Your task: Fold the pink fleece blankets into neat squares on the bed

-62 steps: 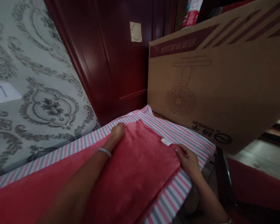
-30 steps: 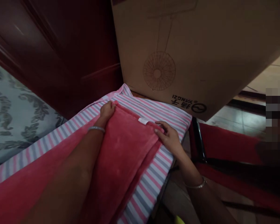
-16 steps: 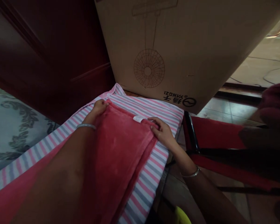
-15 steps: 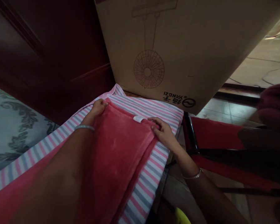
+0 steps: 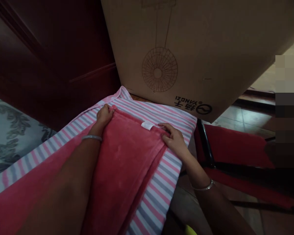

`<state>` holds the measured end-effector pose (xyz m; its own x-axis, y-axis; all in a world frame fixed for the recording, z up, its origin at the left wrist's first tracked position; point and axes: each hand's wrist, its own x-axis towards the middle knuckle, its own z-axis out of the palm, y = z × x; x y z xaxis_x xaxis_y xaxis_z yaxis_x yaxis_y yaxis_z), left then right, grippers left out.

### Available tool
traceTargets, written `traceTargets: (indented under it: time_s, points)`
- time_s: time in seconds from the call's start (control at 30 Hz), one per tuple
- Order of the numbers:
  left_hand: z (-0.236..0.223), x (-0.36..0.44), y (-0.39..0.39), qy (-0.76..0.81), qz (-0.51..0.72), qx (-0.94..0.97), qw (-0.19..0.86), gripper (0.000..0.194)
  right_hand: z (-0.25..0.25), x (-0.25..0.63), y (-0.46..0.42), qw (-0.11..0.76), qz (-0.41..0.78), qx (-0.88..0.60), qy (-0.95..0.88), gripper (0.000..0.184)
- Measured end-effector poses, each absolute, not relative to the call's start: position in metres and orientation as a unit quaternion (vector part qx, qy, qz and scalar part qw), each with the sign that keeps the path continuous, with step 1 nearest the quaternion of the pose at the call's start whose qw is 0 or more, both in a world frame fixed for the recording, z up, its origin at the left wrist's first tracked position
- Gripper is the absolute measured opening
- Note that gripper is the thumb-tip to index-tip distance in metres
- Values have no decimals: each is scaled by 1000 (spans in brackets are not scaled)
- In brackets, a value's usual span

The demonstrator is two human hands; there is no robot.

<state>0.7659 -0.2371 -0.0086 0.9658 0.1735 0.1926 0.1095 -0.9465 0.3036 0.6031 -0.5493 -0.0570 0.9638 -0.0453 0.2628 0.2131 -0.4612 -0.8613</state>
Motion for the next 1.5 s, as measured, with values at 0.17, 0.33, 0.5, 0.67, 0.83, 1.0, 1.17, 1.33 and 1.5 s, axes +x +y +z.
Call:
traceTargets:
  time_s: [0.17, 0.33, 0.5, 0.67, 0.83, 1.0, 1.17, 1.33, 1.5]
  points:
    - [-8, 773, -224, 42, 102, 983, 149, 35, -51, 600, -550, 495, -133, -857, -57, 46]
    - [-5, 777, -220, 23, 76, 987, 141, 27, -53, 600, -549, 475, -139, -865, -85, 45]
    - [-8, 768, -233, 45, 96, 987, 118, 21, -55, 599, -548, 472, -128, -869, -79, 47]
    - [5, 758, -242, 66, 163, 976, 132, 22, -46, 598, -550, 511, -144, -842, -97, 44]
    - [10, 760, -239, 65, 209, 966, 135, 25, -37, 603, -556, 499, -161, -846, -99, 47]
    - [-11, 768, -239, 61, 106, 987, 108, 22, -55, 609, -556, 475, -133, -867, -71, 49]
    - [-15, 770, -242, 61, 98, 987, 108, 30, -61, 608, -558, 452, -121, -882, -59, 52]
    - [5, 756, -211, 37, 4, 991, 131, 49, -64, 607, -562, 447, -104, -887, -41, 58]
    - [23, 673, -131, 71, -59, 987, 130, 52, -62, 607, -565, 429, -70, -900, -20, 65]
